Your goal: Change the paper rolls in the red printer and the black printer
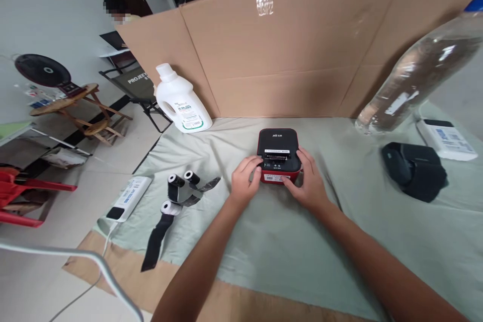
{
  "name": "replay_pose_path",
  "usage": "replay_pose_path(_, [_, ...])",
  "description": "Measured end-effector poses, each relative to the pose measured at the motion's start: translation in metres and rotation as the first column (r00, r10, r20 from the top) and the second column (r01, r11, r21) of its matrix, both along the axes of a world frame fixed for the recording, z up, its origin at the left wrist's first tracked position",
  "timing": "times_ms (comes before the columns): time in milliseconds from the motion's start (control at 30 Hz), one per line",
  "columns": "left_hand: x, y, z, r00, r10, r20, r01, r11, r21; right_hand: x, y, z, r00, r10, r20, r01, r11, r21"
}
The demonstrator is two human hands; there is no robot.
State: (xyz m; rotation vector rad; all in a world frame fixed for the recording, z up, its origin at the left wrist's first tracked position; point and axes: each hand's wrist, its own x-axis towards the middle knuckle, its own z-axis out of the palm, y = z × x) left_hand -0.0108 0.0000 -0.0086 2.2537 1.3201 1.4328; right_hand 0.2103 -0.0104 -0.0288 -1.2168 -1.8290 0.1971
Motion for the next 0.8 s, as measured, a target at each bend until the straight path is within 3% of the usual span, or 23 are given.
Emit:
replay_pose_path(133, [0.004, 0.000, -0.004, 0.996, -0.019, 0.084, 0.020, 1.000, -0.005, 0.002, 0.002, 0.004, 1.000, 0.020, 0.011, -0.020, 1.000, 0.008])
replay_pose_path(400, [0.004, -0.006, -0.020, 1.000, -0.012, -0.005, 0.012, 0.999, 0.048, 0.004, 0.004, 0.001, 0.998, 0.050, 0.027, -0.049, 0.999, -0.011])
replay_pose_path(700, [0.003, -0.004, -0.018, 1.000, -0.010, -0.027, 0.011, 0.999, 0.049, 0.010, 0.004, 0.011, 0.996, 0.039, 0.086, -0.037, 0.999, -0.021])
replay_pose_path(800, [0.003, -0.004, -0.018, 1.000, 0.002, -0.022, -0.001, 0.999, 0.043, 0.014, 0.003, 0.019, 0.993, 0.099, 0.070, -0.096, 0.994, -0.051])
